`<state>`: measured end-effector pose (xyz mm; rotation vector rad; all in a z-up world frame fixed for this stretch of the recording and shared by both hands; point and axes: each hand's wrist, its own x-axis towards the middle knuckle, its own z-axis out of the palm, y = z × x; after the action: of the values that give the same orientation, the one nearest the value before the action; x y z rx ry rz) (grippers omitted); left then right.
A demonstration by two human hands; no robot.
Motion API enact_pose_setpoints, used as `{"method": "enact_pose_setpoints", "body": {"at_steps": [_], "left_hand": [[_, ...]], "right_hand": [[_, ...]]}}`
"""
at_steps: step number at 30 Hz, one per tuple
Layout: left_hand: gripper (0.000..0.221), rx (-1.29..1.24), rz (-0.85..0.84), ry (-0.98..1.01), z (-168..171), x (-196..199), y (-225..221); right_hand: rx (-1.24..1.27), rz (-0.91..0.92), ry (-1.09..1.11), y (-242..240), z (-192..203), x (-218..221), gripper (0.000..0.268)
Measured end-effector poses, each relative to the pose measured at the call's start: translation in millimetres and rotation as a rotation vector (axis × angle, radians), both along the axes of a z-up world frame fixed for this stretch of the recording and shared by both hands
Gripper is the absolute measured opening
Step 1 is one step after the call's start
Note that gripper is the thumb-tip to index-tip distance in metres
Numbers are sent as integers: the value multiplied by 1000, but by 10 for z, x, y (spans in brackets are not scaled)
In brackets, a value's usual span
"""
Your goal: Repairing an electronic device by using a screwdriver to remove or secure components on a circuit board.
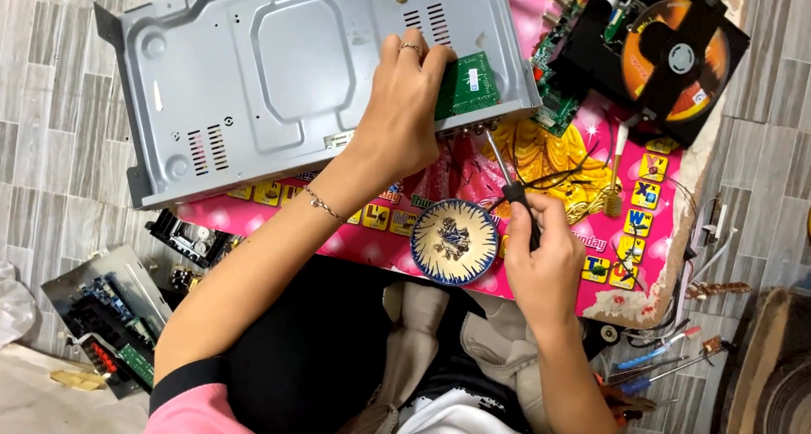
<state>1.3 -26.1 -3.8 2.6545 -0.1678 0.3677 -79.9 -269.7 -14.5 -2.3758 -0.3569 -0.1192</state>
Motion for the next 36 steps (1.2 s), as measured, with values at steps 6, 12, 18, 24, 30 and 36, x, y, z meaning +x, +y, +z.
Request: {"method": "enact_pose_setpoints", "body": {"at_steps": [6,12,18,24,30,36], "left_hand": [[82,13,7,21,-13,6,-5],[82,39,11,7,-34,7,-22],[90,59,4,37,-41,3,-32],[90,54,-6,31,-36,-4,-31],[93,55,-5,35,-31,-5,-36],[90,87,-3,18,-57,-3,-37]], "right_hand": [[2,18,-21,27,38,11,15],[-31,-11,-21,-9,27,-53,16],[-34,-14,-18,23,23,-57,16],[-17,-24,-8,33,50,-51,18],[-30,-14,-51,38,-1,-32,17],[-12,-26,-69,47,-26,-45,17]]}}
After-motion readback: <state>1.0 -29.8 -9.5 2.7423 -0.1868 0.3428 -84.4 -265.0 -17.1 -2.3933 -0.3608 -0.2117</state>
